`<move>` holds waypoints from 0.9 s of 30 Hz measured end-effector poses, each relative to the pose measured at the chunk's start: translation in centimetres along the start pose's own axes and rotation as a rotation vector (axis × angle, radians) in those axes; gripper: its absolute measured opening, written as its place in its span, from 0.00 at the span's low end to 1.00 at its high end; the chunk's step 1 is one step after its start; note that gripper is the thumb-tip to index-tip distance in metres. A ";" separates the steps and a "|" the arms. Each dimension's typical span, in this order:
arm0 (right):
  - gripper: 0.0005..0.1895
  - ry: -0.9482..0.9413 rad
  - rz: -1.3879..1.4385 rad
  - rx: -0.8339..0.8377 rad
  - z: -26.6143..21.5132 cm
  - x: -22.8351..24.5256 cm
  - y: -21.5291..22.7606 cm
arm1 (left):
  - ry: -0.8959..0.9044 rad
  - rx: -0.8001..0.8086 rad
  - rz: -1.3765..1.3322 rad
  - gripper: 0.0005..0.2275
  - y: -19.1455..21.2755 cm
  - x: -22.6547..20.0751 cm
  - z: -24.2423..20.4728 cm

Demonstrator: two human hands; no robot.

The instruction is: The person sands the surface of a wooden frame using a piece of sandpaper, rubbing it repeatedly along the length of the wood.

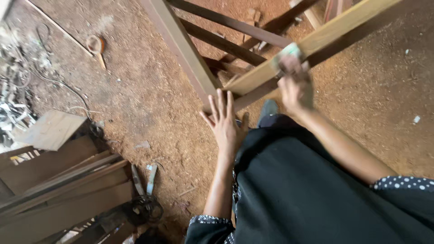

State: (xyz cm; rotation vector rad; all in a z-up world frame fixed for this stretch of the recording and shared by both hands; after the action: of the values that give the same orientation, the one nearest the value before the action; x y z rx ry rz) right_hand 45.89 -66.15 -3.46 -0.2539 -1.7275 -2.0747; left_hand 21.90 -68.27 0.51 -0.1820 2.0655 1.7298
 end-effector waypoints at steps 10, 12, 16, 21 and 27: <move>0.24 0.119 0.068 0.235 0.4 1.3 -1.9 | 0.104 0.023 -0.074 0.38 -1.1 -1.5 0.4; 0.22 -0.142 0.152 0.251 1.2 -1.4 1.3 | 0.105 0.062 -0.072 0.39 -0.8 -1.5 0.3; 0.24 0.007 0.065 0.059 2.5 -1.0 1.8 | 0.099 0.105 -0.025 0.40 -0.6 -1.9 0.2; 0.21 0.295 0.090 0.209 1.1 2.1 -0.3 | 0.049 0.132 -0.023 0.40 -0.5 -2.6 1.3; 0.18 -0.051 0.079 0.195 3.5 -0.8 1.8 | -0.002 0.141 -0.037 0.39 -0.9 -3.1 1.7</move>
State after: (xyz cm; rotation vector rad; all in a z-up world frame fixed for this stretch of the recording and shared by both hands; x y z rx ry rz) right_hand 46.93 -62.80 -1.47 -0.3121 -1.9026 -1.8437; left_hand 25.39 -67.34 0.78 -0.1737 2.1589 1.5558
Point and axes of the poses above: each hand's wrist, its own z-axis towards the middle knuckle, its own y-axis out of the back of the hand, x = y × z, the point moved 2 cm from there along z, towards the middle knuckle, and after that the axes turned 10 degrees about x, right-handed, at the moved point
